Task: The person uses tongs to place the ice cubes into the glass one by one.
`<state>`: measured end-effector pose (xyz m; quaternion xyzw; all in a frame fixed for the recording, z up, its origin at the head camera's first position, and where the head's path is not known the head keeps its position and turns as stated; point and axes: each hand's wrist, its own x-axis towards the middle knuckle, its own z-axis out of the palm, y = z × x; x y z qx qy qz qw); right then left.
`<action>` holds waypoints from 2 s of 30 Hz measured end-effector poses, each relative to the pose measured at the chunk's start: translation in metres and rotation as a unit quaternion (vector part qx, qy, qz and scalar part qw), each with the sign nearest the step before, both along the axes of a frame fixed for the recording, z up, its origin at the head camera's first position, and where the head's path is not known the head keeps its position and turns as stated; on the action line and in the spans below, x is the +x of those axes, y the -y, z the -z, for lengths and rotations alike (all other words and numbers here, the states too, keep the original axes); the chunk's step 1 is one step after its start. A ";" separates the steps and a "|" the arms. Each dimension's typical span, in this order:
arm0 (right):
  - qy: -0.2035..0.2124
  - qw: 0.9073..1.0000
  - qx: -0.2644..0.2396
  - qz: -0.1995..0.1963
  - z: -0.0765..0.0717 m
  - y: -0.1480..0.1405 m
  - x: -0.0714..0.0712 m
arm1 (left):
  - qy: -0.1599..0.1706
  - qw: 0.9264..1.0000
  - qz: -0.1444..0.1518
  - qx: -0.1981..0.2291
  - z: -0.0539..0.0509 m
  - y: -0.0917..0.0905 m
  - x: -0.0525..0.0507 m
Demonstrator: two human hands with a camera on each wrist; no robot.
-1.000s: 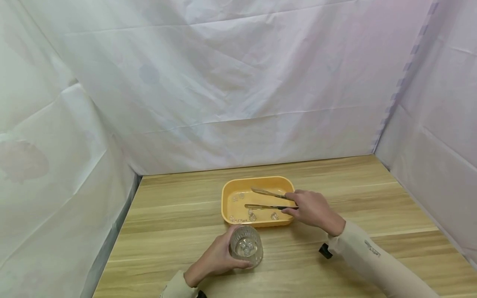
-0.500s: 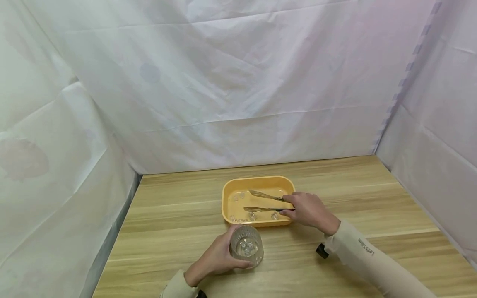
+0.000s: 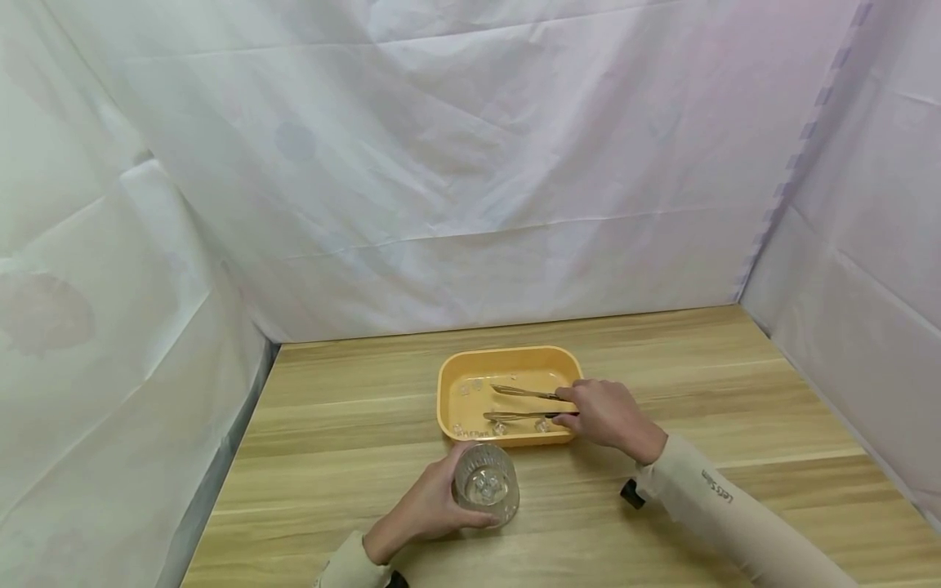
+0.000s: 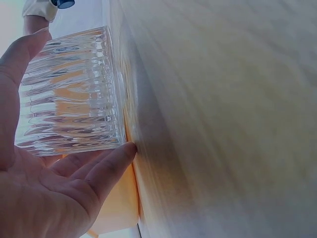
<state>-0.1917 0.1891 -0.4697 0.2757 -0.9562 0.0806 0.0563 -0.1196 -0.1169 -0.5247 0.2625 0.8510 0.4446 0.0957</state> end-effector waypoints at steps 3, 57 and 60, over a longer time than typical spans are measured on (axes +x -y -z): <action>-0.001 1.000 0.002 -0.004 0.000 0.001 0.000 | 0.000 1.000 -0.002 0.002 0.000 0.000 0.000; -0.107 0.994 0.004 -0.025 0.008 -0.001 -0.007 | 0.001 1.000 -0.003 -0.003 0.000 0.000 0.000; -0.116 0.993 -0.003 -0.026 0.007 -0.002 -0.007 | -0.003 1.000 0.000 0.002 0.001 0.000 0.000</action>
